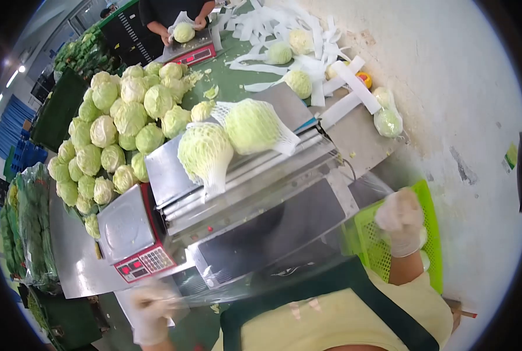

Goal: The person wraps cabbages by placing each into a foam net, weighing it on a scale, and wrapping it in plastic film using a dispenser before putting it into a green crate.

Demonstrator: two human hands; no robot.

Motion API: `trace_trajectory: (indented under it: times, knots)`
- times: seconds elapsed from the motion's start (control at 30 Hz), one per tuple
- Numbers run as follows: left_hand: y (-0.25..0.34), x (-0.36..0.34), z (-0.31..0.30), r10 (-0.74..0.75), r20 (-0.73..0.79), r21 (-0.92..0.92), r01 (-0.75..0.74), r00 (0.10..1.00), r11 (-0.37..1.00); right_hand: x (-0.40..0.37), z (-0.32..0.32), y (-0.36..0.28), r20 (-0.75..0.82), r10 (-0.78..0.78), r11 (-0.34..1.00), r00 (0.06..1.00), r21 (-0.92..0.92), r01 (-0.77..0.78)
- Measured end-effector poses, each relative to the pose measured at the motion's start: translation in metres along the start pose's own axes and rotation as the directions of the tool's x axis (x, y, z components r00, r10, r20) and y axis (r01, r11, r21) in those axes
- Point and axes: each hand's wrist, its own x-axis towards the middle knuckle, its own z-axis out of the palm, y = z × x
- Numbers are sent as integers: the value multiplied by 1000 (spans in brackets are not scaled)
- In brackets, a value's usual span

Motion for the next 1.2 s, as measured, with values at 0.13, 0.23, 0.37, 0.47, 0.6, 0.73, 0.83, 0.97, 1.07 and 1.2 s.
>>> trace_trajectory:
  times: [0.13,0.23,0.37,0.47,0.6,0.73,0.83,0.97,1.07,1.2]
  knots:
    - [24,110,-5,461,-448,328,-339,766,882,120,23,7,-299,-275,958,914,-164,234]
    - [-3,251,-2,467,-480,414,-278,742,867,275,-34,37,-19,-372,844,928,-424,330]
    - [-97,359,3,200,-213,284,-135,957,949,362,-104,140,-48,77,830,996,-551,-91]
    - [-123,351,3,16,-40,165,-9,999,986,344,-114,164,44,289,504,956,-856,-113]
    - [-138,329,-27,-104,141,266,63,984,962,309,-102,131,-26,548,577,836,-712,-400]
    - [-117,299,-25,-274,124,247,238,954,939,278,-120,127,46,646,470,762,-810,-350]
    - [-98,287,-16,-122,354,213,47,927,976,253,-67,94,233,510,438,828,-899,-17]
    - [-98,268,-1,-203,360,194,140,911,971,248,-58,101,163,481,387,862,-921,-41]
    - [-101,259,11,-224,229,150,193,947,970,245,-58,104,154,456,358,877,-934,-22]
    - [-114,260,11,-158,176,206,121,972,971,248,-65,102,181,331,241,926,-965,103]
